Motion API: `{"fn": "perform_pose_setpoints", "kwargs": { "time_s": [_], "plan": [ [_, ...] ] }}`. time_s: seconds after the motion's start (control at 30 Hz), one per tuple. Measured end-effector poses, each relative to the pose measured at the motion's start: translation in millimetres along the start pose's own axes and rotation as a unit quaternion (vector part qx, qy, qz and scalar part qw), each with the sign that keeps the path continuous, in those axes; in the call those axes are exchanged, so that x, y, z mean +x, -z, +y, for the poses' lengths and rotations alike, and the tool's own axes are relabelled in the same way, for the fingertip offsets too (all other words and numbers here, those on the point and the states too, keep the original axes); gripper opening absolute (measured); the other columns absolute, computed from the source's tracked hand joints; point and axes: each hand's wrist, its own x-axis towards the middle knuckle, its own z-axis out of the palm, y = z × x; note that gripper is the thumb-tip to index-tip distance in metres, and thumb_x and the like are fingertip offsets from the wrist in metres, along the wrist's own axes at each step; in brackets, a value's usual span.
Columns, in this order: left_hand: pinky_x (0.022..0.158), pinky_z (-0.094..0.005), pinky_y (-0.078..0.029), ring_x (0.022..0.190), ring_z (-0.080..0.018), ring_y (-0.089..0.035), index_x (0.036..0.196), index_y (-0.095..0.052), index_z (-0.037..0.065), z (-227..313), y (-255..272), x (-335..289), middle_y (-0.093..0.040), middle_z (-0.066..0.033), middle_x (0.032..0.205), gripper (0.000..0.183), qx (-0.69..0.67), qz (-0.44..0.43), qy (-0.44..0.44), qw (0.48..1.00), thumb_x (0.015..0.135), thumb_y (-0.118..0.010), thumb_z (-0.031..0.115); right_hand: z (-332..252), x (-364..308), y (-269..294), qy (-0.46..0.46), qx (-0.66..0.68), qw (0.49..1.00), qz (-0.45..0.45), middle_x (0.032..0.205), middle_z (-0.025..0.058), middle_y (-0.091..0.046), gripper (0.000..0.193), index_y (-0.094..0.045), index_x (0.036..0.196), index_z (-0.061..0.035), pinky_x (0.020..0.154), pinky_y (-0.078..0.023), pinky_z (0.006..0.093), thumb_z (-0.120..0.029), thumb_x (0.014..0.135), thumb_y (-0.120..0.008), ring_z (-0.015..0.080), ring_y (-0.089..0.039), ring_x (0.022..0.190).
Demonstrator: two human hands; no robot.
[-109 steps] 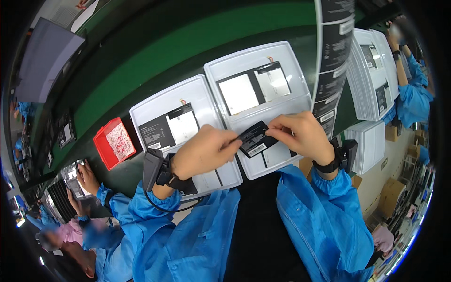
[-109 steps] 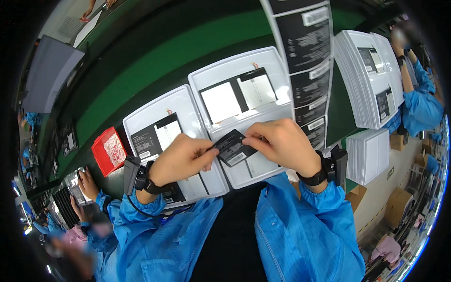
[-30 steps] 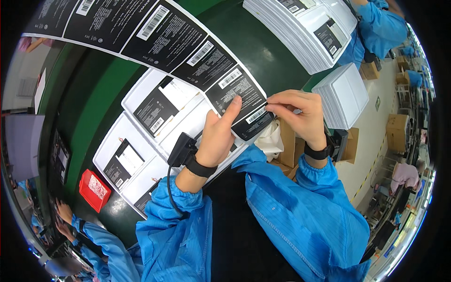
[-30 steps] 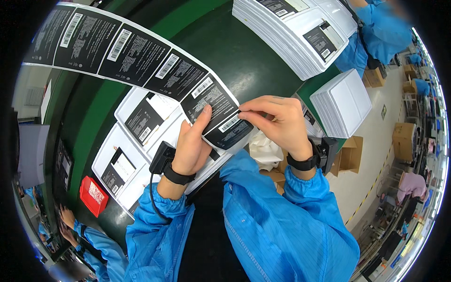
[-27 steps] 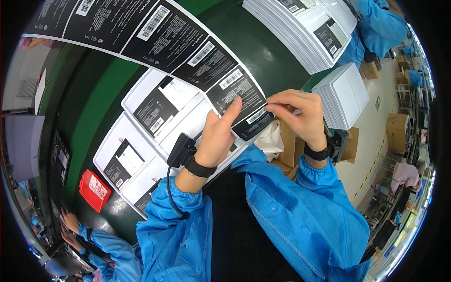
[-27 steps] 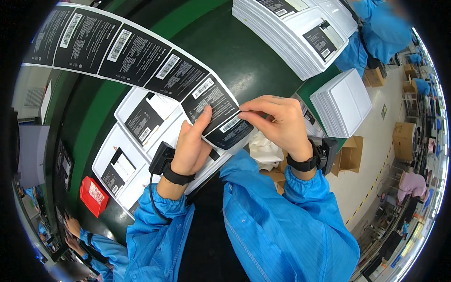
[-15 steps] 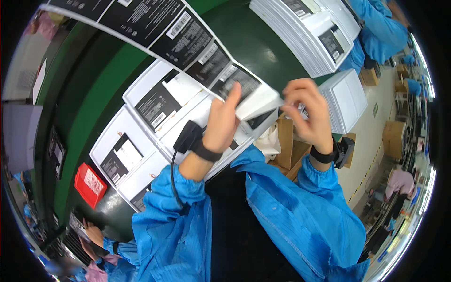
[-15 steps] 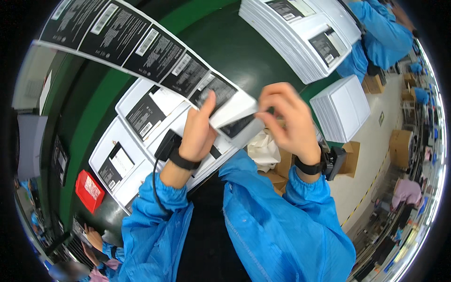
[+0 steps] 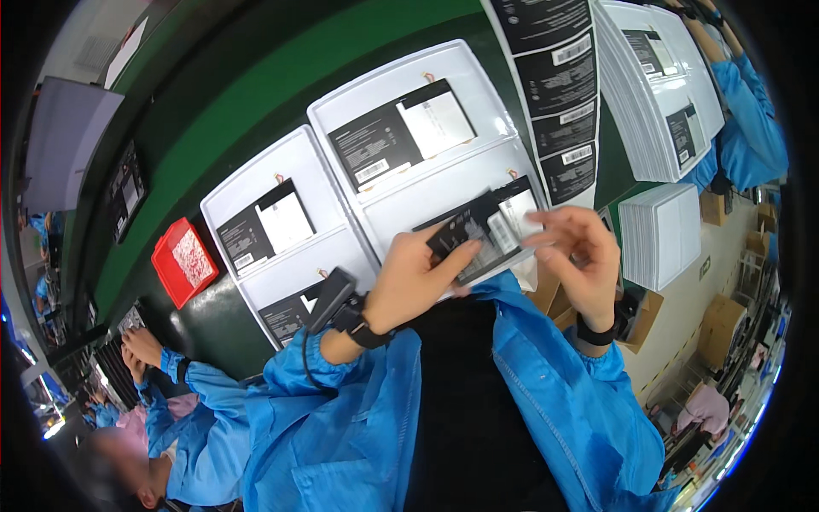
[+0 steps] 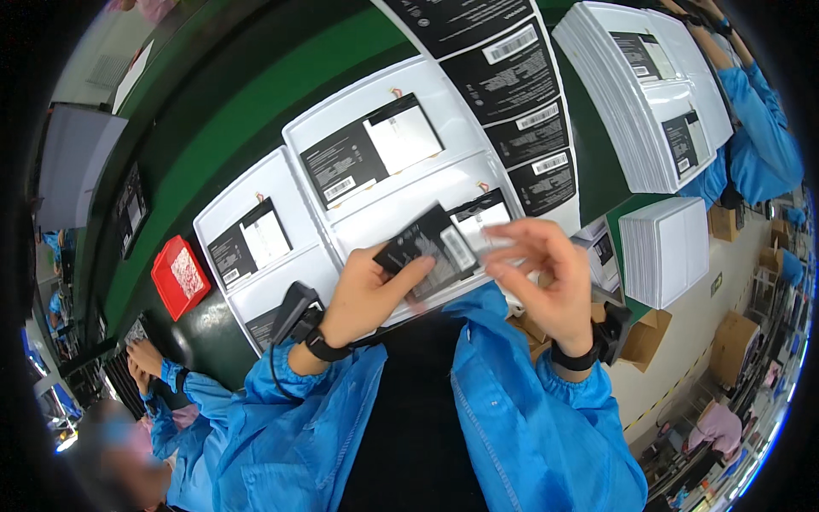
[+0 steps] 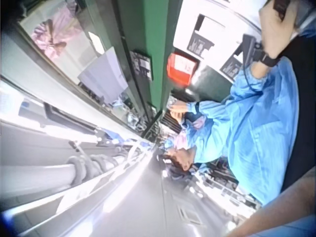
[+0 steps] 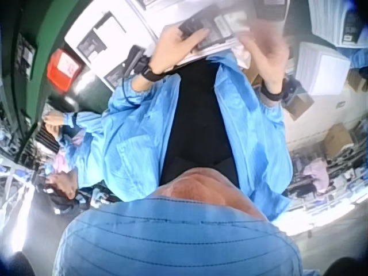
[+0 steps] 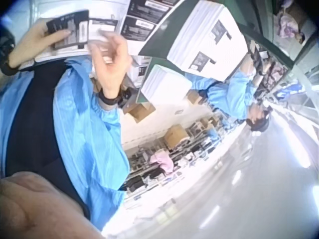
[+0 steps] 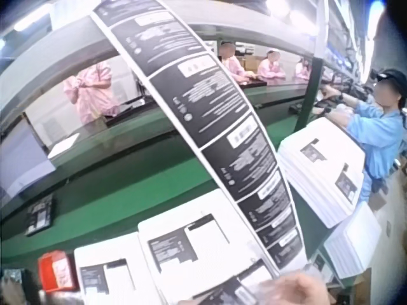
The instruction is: Assembling laptop components and applying labels on a factory assembly line.
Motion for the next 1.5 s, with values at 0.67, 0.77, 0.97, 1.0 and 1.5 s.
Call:
{"fn": "perform_pose_setpoints", "kwargs": {
  "time_s": [0.67,0.77,0.97,1.0,1.5],
  "plan": [
    [0.047,-0.0225,-0.045,0.047,-0.0091,-0.059,0.111,-0.071,0.001,-3,56,-26,-0.064,-0.0038,0.063,0.021,0.303,-0.18,0.023,0.936,0.097,-0.068,0.017,14,14,-50,0.076,-0.238,0.923,-0.293,0.076,0.0091,-0.072,0.022,-0.076,0.102,-0.0059,0.057,-0.051,0.0307,-0.02,0.084,-0.08,0.0216,-0.067,0.059],
    [0.047,-0.0218,-0.045,0.047,-0.0086,-0.058,0.111,-0.071,0.0,-2,58,-29,-0.064,-0.0036,0.063,0.02,0.215,-0.141,0.069,0.964,0.095,-0.071,0.012,16,15,-44,0.027,-0.234,0.94,-0.247,0.073,0.0086,-0.07,0.017,-0.076,0.098,-0.004,0.055,-0.049,0.0277,-0.015,0.086,-0.078,0.0163,-0.064,0.056],
    [0.062,-0.0307,-0.053,0.071,-0.0173,-0.067,0.104,-0.073,0.003,-21,81,-42,-0.07,-0.0064,0.08,0.02,0.39,0.202,-0.201,0.875,0.085,-0.078,0.007,43,4,-34,-0.192,-0.116,0.971,-0.081,0.071,0.004,-0.072,0.014,-0.075,0.098,0.0029,0.051,-0.041,0.0204,-0.009,0.091,-0.076,0.0034,-0.057,0.057],
    [0.062,-0.0307,-0.053,0.071,-0.0173,-0.067,0.104,-0.073,0.003,-23,83,-41,-0.07,-0.0064,0.08,0.02,0.39,0.202,-0.2,0.876,0.085,-0.078,0.007,43,4,-37,-0.206,-0.096,0.971,-0.079,0.071,0.0031,-0.072,0.015,-0.075,0.098,0.0035,0.052,-0.04,0.0193,-0.01,0.091,-0.076,0.0023,-0.056,0.058],
    [0.081,-0.0401,-0.056,0.095,-0.0328,-0.068,0.098,-0.072,-0.002,-34,77,-30,-0.07,-0.0133,0.102,0.026,0.473,0.149,-0.42,0.76,0.074,-0.078,-0.008,50,-2,-43,-0.222,-0.083,0.97,-0.056,0.069,0.002,-0.07,0.015,-0.076,0.097,0.0031,0.053,-0.041,0.0183,-0.01,0.089,-0.078,0.0011,-0.055,0.058]
  ]
}}
